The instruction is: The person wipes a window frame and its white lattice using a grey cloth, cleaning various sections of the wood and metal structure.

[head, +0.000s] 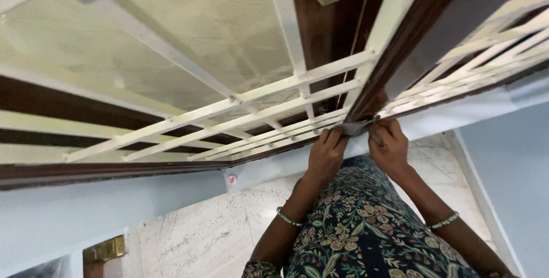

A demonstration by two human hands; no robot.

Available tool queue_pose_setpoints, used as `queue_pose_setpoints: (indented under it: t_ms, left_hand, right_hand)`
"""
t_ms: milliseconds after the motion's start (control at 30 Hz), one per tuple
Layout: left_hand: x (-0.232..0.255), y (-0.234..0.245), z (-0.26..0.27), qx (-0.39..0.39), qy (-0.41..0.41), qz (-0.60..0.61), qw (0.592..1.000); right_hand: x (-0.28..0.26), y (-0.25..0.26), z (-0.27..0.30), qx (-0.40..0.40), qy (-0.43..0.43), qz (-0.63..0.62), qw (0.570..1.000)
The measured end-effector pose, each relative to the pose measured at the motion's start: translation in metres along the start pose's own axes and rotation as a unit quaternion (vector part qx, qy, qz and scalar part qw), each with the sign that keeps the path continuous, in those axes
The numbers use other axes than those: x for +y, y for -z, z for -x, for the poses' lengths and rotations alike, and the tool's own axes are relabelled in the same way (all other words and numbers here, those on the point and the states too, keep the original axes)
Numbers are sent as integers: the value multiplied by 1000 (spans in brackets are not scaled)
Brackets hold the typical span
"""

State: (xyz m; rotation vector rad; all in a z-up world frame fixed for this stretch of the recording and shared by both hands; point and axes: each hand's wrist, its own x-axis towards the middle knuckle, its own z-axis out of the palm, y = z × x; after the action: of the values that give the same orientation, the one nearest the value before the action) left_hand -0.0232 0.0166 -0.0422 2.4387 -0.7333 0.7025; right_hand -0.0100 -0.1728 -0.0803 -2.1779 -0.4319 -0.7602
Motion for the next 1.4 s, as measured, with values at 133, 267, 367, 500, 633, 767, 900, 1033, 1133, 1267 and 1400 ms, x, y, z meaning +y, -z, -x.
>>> queue_pose_setpoints:
  t_ms: [133, 267, 367, 500, 633, 767, 900, 1033, 1133, 1267, 1400]
  left_hand:
    - [-2, 43, 9, 122, 14, -20, 992]
    - [-34, 79, 9, 207, 18, -106, 972]
    - [-52, 109, 34, 194, 64, -145, 968]
    - [-81, 146, 83, 196, 139, -215, 947]
    - [-118, 181, 124, 227, 220, -305, 899]
    - [-123, 199, 132, 230, 230, -310, 893]
    - [-111, 196, 128, 251, 245, -231, 908]
    - [-94, 173, 112, 289, 253, -150, 911]
    - [-83, 145, 91, 281, 215, -138, 925]
    - [-58, 110, 54, 260, 168, -94, 946]
    - [-31, 79, 11, 202, 101, -86, 970]
  right_hand:
    - [-27, 10, -18, 47, 103, -25, 993]
    - [-78, -3, -61, -8, 276, 56, 960]
    - [-124, -30, -81, -92, 311, 99, 941]
    - [-174, -70, -86, -112, 387, 84, 911]
    - [-225, -120, -80, -53, 443, 101, 889]
    - [-258, -148, -91, -91, 475, 106, 869]
    - [-251, -137, -98, -13, 468, 82, 880]
    - [-233, -122, -99, -45, 469, 101, 876]
    - [-203, -101, -98, -47, 454, 103, 884]
    - [-153, -58, -97, -81, 415, 144, 894]
    - [-100, -21, -92, -58, 373, 205, 903]
